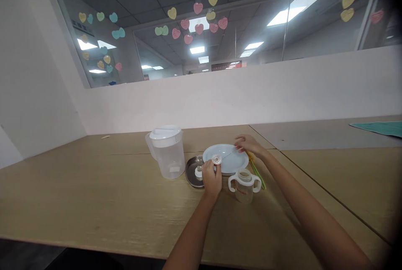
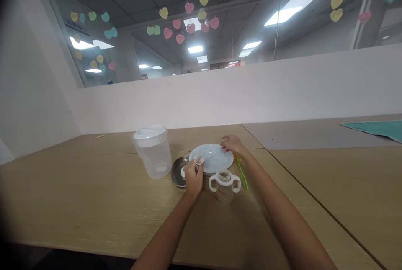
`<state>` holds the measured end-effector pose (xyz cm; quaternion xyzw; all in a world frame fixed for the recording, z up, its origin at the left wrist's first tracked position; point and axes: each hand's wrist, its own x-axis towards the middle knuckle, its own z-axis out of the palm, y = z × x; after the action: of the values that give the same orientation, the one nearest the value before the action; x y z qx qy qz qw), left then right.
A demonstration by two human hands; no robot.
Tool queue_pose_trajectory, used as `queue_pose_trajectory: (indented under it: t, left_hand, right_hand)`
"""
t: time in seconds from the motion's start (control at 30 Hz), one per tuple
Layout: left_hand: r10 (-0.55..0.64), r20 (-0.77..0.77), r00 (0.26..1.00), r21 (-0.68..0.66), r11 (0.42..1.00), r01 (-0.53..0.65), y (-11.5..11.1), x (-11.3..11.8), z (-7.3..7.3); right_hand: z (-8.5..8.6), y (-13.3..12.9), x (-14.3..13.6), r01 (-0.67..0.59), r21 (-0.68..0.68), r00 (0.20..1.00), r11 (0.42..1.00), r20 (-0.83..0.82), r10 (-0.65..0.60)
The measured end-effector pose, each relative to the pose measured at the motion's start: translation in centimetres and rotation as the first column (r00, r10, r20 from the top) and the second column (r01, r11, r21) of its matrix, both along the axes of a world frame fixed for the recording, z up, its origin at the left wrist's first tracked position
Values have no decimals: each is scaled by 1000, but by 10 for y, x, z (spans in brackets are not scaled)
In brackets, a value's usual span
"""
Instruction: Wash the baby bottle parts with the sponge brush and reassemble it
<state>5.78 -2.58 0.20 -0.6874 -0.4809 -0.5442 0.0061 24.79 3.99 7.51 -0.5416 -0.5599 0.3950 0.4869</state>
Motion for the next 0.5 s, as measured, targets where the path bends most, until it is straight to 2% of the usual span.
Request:
queue_pose_trajectory:
  t: [0.03, 0.07, 0.1, 0.13, 0.2, 0.27, 0.37, 0.5]
  left_hand:
    - [-2, -21, 1000, -8, 1000, 2, 0, 0, 0]
    - [-5, -41, 999, -14, 1000, 5, 0, 0, -1]
    - [-11, -61, 998, -18, 1000, 10, 0, 0, -1]
    - [-16, -79, 997, -18, 1000, 15, 1, 0, -1]
    - [-16, -102, 995, -14, 1000, 15, 1, -1, -1]
    - [8, -116, 993, -14, 1000, -9, 2, -2, 0]
    - [95, -170, 981, -14, 995, -99, 1, -3, 3]
    - [180, -324, 929, 35, 983, -178, -3, -3, 6]
  right_hand:
    - [4, -5, -6, -107, -6, 993, 994, 42, 107]
    - [7, -10, -13, -300, -20, 945, 954, 131, 300]
    - [10, -16, -20, -472, -42, 855, 880, 220, 469]
    - [12, -22, -27, -583, -75, 762, 809, 295, 577]
    - [15, -31, -41, -648, -18, 678, 761, 440, 588]
    - [15, -35, -50, -652, 87, 678, 753, 510, 529]
    - [12, -36, -56, -662, 156, 701, 733, 476, 531]
    - [10, -33, -53, -684, 124, 689, 719, 434, 580]
